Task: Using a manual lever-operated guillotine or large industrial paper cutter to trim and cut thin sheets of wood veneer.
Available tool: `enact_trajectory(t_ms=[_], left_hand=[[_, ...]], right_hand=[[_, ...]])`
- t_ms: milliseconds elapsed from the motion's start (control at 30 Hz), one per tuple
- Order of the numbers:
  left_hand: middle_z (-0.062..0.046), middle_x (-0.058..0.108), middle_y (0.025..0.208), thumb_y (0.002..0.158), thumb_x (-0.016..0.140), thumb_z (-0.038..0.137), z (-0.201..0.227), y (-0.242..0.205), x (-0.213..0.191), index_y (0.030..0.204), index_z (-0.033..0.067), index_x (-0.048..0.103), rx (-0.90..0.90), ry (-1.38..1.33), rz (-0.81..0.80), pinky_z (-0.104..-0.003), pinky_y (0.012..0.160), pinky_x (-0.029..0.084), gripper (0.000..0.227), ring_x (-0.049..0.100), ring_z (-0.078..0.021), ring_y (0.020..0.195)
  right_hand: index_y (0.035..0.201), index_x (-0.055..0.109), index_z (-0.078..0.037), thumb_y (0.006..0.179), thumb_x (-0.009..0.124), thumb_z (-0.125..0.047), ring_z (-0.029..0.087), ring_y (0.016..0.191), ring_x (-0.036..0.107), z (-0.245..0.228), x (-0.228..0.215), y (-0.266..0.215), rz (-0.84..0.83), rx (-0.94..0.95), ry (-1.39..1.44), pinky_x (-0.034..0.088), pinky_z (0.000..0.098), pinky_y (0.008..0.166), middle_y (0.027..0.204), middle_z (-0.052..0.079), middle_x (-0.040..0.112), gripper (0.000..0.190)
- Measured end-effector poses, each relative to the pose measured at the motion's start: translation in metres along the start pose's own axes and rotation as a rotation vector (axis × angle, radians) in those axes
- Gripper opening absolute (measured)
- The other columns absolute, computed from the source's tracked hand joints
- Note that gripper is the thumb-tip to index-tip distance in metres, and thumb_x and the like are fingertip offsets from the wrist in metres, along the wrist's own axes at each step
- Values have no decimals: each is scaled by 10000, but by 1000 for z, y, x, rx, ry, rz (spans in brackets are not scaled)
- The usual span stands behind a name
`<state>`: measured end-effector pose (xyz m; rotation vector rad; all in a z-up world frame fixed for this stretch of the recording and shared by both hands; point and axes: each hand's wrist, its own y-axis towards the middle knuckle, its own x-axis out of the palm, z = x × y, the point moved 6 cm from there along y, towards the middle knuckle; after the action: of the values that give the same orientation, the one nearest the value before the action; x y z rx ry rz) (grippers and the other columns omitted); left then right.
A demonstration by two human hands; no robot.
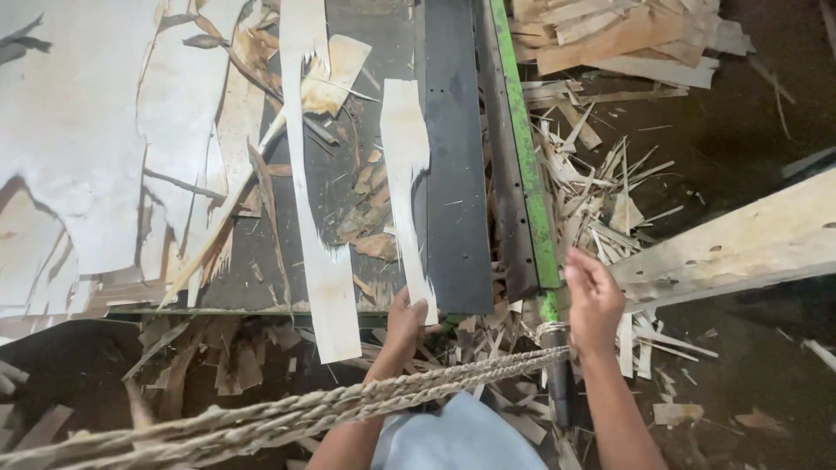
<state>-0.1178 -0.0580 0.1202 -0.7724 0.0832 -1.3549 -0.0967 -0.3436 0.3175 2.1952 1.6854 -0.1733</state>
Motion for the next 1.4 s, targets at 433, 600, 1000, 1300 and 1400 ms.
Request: enact_trajectory(t_ms=[433,600,1000,1300,1400], left_hand=[[-388,238,1585,892,693,170,-20,-36,35,1473,95,459,455,1001,107,-515,983,499,631,483,-498,1290],[-328,436,1473,911,717,203,-44,-28,16,1471,15,441,568,892,206,-506,1084,434,652,479,-489,1332],[-299,294,1567,815,821,285,7,-55,53,1507,29,347,348,1054,176,-491,899,562,877,628,-466,1122],[-233,425,1378,762,866,382,7,-31,76,1431,23,422,378,1448,169,-469,756,586,880,631,-389,1071],[-200,486,1264,744,855,319,-5,-18,76,1408,8,438,450,1465,190,-463,729,588,844,640,-381,1024]], right_hand=[[1298,577,-21,941,536,-204,250,1135,709,154,-2,-123,-230,886,1038,525,146,552,1313,207,714,403],[1422,431,73,944,532,-600,319,1106,676,89,-13,-110,-274,777,971,629,293,649,1313,268,633,833],[1511,324,-53,773,763,-150,212,609,650,49,-20,-107,-451,766,468,560,342,466,977,151,664,864],[1616,133,-188,778,670,-25,234,592,632,60,-20,-112,-364,896,274,530,363,466,773,160,635,1008],[1618,127,-188,770,665,-5,236,578,614,64,-20,-112,-356,891,255,526,369,463,757,164,627,1021]])
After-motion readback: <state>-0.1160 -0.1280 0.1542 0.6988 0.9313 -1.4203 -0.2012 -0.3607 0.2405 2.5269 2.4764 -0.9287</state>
